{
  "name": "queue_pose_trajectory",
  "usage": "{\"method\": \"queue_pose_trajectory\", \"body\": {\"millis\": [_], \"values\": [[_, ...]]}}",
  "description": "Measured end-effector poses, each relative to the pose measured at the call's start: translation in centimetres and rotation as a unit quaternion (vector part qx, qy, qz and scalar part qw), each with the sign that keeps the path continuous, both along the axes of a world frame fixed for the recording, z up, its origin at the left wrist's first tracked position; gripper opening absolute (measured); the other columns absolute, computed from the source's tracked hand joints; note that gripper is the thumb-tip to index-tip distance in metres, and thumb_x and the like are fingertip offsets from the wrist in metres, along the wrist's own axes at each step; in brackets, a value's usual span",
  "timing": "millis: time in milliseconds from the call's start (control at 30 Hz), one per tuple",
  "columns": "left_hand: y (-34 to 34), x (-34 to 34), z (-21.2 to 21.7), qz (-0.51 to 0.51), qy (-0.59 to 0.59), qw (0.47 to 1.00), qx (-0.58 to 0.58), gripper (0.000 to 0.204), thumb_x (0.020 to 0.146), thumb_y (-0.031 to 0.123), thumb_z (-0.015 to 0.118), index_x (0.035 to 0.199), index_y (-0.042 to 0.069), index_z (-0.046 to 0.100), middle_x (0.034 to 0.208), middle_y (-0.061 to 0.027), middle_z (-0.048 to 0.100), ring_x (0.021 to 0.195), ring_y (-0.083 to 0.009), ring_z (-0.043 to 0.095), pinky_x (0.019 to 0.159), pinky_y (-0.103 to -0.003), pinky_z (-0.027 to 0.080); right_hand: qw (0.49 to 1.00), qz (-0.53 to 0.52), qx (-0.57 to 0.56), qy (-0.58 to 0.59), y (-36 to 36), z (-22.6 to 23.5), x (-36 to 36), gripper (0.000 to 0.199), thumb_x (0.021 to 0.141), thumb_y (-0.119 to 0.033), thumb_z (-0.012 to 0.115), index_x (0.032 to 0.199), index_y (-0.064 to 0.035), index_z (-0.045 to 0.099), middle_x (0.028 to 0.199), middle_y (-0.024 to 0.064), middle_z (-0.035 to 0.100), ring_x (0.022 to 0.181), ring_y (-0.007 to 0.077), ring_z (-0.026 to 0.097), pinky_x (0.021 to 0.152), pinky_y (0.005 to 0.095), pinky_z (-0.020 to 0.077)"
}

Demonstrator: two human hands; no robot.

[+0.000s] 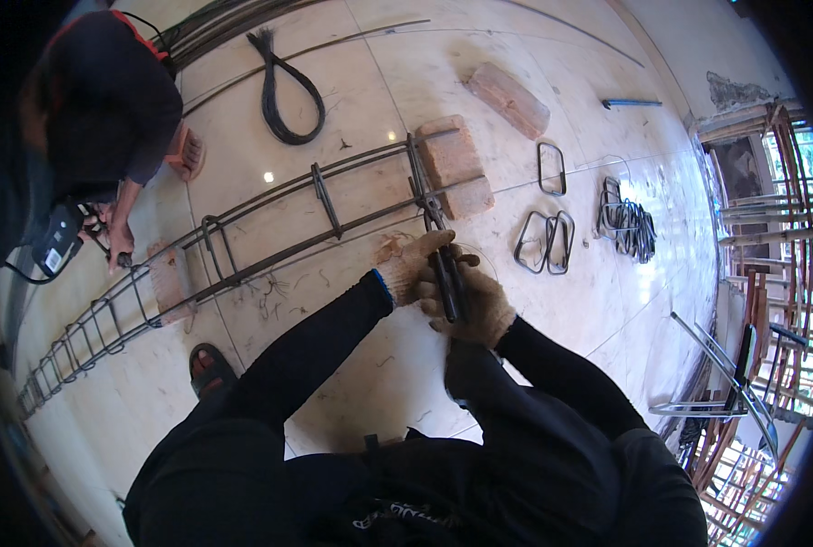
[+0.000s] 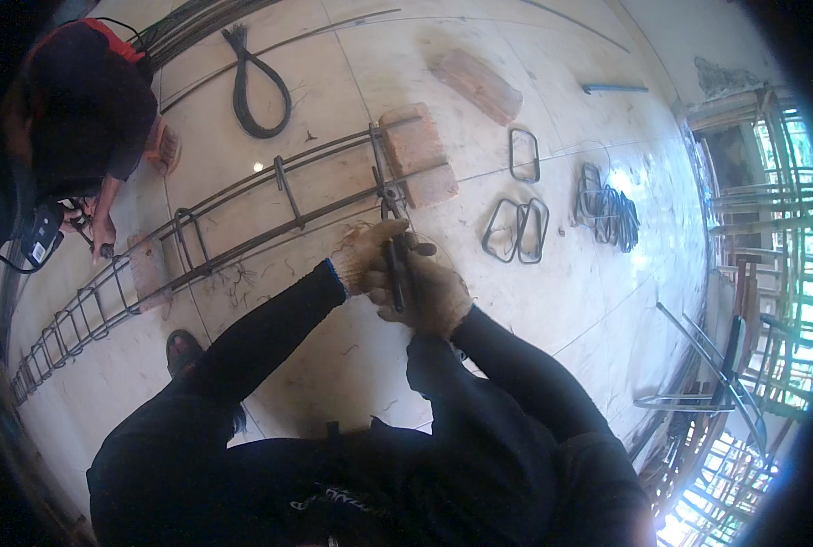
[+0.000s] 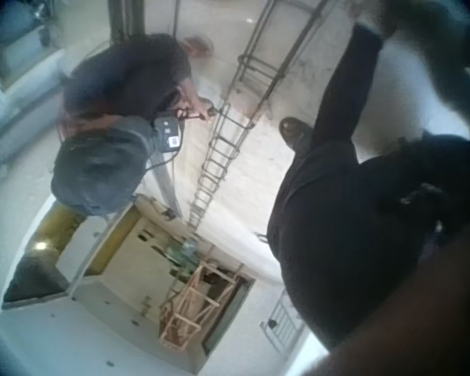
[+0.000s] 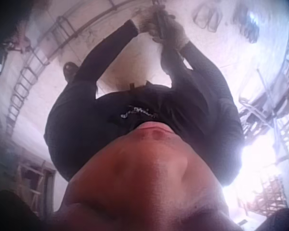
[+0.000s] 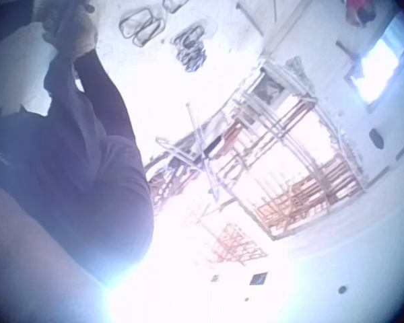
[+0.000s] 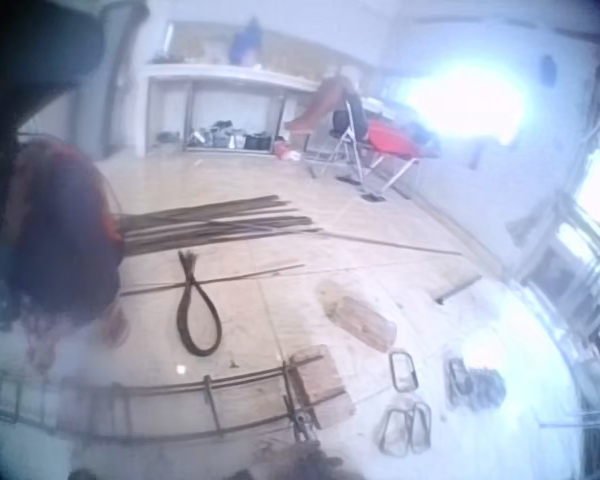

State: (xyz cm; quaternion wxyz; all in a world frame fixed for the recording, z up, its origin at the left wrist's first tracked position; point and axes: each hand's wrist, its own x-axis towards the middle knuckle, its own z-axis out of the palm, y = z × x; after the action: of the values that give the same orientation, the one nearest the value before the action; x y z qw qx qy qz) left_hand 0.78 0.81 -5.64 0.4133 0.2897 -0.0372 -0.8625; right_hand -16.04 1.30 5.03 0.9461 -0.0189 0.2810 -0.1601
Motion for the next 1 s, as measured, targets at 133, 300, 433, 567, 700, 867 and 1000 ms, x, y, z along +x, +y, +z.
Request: {"method": "queue_pose_trajectory", "body": {"millis": [133, 300, 433, 567, 700, 867, 1000], "values": [[0.7, 1.1, 0.2, 0.003, 0.035, 0.995, -0.098, 0.059, 0.108, 0.046, 0.057, 0.135, -0.006, 0.061, 0.133, -0.0226, 0.067, 0.119, -0.0328, 0.068, 0.107, -0.047, 0.055, 0.999, -0.012, 0.041, -0.032, 0.4, -0.8, 0.6, 0.044, 0.1, -0.038, 0.067, 0.13, -0.0059, 0.061, 0.104, 0.0121, 0.074, 0.097, 0.0305, 0.073, 0.079, 0.0464, 0.0573], [0.1, 0.5, 3.7, -0.089, -0.144, 0.984, -0.064, 0.063, 0.107, 0.057, 0.056, 0.136, 0.001, 0.064, 0.139, -0.0146, 0.066, 0.129, -0.0276, 0.063, 0.11, -0.044, 0.049, 0.397, 0.418, -0.567, 0.588, -3.1, -2.7, -2.3, 0.032, 0.096, -0.031, 0.071, 0.114, -0.0054, 0.066, 0.099, 0.0159, 0.077, 0.098, 0.0357, 0.076, 0.082, 0.0496, 0.0586], [0.0, -1.2, 4.4, -0.061, -0.247, 0.962, -0.1, 0.064, 0.105, 0.063, 0.058, 0.134, 0.006, 0.066, 0.132, -0.008, 0.07, 0.127, -0.0207, 0.062, 0.107, -0.038, 0.046, 0.357, 0.401, -0.53, 0.657, -2.9, 4.5, 1.6, 0.04, 0.091, -0.03, 0.07, 0.113, 0.0038, 0.069, 0.103, 0.0293, 0.075, 0.101, 0.0432, 0.075, 0.087, 0.0505, 0.0593], [-1.4, -3.5, 2.3, 0.028, -0.205, 0.974, -0.088, 0.059, 0.108, 0.06, 0.053, 0.126, 0.006, 0.068, 0.121, -0.0089, 0.073, 0.112, -0.0198, 0.064, 0.097, -0.037, 0.049, 0.535, 0.378, -0.496, 0.569, -1.8, 3.4, 1.3, 0.051, 0.094, -0.039, 0.07, 0.117, 0.0062, 0.069, 0.103, 0.0232, 0.077, 0.098, 0.04, 0.076, 0.087, 0.0457, 0.0599], [-0.2, -1.8, 0.3, 0.06, -0.027, 0.996, -0.052, 0.044, 0.112, 0.045, 0.053, 0.12, 0.004, 0.066, 0.13, -0.0161, 0.072, 0.115, -0.0262, 0.068, 0.1, -0.044, 0.056, 0.94, 0.143, -0.158, 0.266, -2.0, -0.1, -2.6, 0.048, 0.103, -0.038, 0.066, 0.129, 0.002, 0.065, 0.117, 0.0151, 0.073, 0.104, 0.0287, 0.073, 0.096, 0.0497, 0.0579], [-0.4, -0.7, 4.3, 0.066, 0.045, 0.997, -0.023, 0.051, 0.111, 0.051, 0.053, 0.133, 0.005, 0.061, 0.143, -0.0175, 0.065, 0.124, -0.0305, 0.065, 0.109, -0.047, 0.055, 0.996, 0.082, -0.033, 0.005, -1.6, 1.5, -0.1, 0.042, 0.105, -0.043, 0.064, 0.13, -0.009, 0.065, 0.114, 0.0081, 0.07, 0.101, 0.0235, 0.069, 0.09, 0.0475, 0.0555], [-0.3, 0.1, 1.3, 0.002, 0.017, 0.997, -0.078, 0.057, 0.11, 0.055, 0.051, 0.142, 0.008, 0.059, 0.148, -0.0126, 0.061, 0.13, -0.0278, 0.06, 0.11, -0.045, 0.053, 0.849, 0.236, -0.335, 0.333, -1.9, 1.4, 0.8, 0.039, 0.099, -0.042, 0.068, 0.117, -0.0075, 0.068, 0.095, 0.0104, 0.074, 0.089, 0.0324, 0.072, 0.081, 0.0495, 0.0568]]}}
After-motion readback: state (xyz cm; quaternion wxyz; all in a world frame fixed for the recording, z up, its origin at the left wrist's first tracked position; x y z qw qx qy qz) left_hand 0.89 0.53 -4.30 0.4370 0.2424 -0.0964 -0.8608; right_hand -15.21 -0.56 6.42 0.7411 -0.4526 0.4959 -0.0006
